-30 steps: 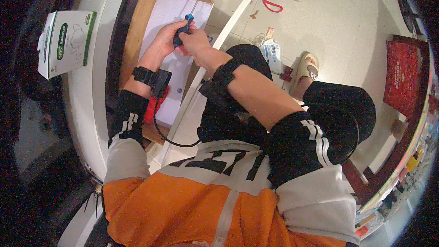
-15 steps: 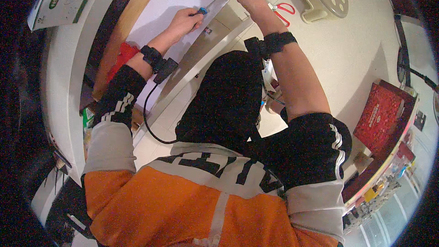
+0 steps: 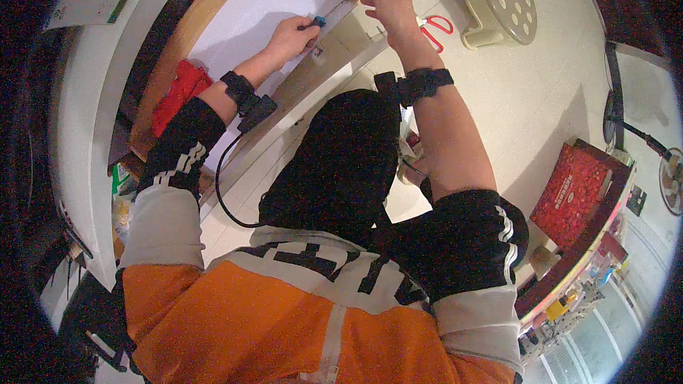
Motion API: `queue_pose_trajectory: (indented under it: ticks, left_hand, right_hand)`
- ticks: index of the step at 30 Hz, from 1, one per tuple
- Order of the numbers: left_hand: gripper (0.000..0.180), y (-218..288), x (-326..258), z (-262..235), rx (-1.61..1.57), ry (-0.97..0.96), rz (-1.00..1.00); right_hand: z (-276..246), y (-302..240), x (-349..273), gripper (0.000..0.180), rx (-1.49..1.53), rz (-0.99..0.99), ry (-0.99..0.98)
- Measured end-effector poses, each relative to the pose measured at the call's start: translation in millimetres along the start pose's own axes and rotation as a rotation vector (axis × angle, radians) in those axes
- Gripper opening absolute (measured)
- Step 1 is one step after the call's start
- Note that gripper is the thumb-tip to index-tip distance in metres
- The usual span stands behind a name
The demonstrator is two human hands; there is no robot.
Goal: The person assembles a white furniture piece by inserting wooden dowels and screws into pre-drilled holes. They use a screwdriver to tighten the screws and a pair of scissors to cut a small piece of wood. The person works on the floor, surrounded by various tools and materials.
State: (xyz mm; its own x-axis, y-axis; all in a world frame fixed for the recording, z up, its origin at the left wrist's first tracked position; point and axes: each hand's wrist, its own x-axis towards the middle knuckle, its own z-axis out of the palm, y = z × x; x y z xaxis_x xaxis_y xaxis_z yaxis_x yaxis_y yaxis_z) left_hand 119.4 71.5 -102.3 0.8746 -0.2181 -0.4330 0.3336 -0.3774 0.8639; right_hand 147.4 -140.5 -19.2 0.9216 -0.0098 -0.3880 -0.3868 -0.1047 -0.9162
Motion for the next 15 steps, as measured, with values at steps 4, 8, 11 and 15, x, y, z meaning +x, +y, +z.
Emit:
queue_pose_trajectory:
  ticks: [4, 8, 11, 15]
  left_hand:
    - [0.021, 2.3, 0.4, 0.3, 0.006, 0.031, -0.015]
    - [0.023, 2.2, 2.7, -0.8, 0.025, 0.032, -0.012]
    - [0.023, 0.5, 2.3, -1.2, 0.046, 0.027, -0.01]
    - [0.022, 0.6, 2.6, -0.4, 0.047, 0.0, -0.002]
  right_hand:
    - [0.2, -4.3, -1.2, 0.038, -0.001, 0.024, 0.02]
    - [-0.4, -6.3, -3.3, 0.037, -0.008, 0.045, 0.018]
    - [0.4, -4.7, -3.9, 0.037, -0.013, 0.039, 0.015]
    - [-0.1, -1.6, -2.1, 0.038, -0.013, 0.033, 0.012]
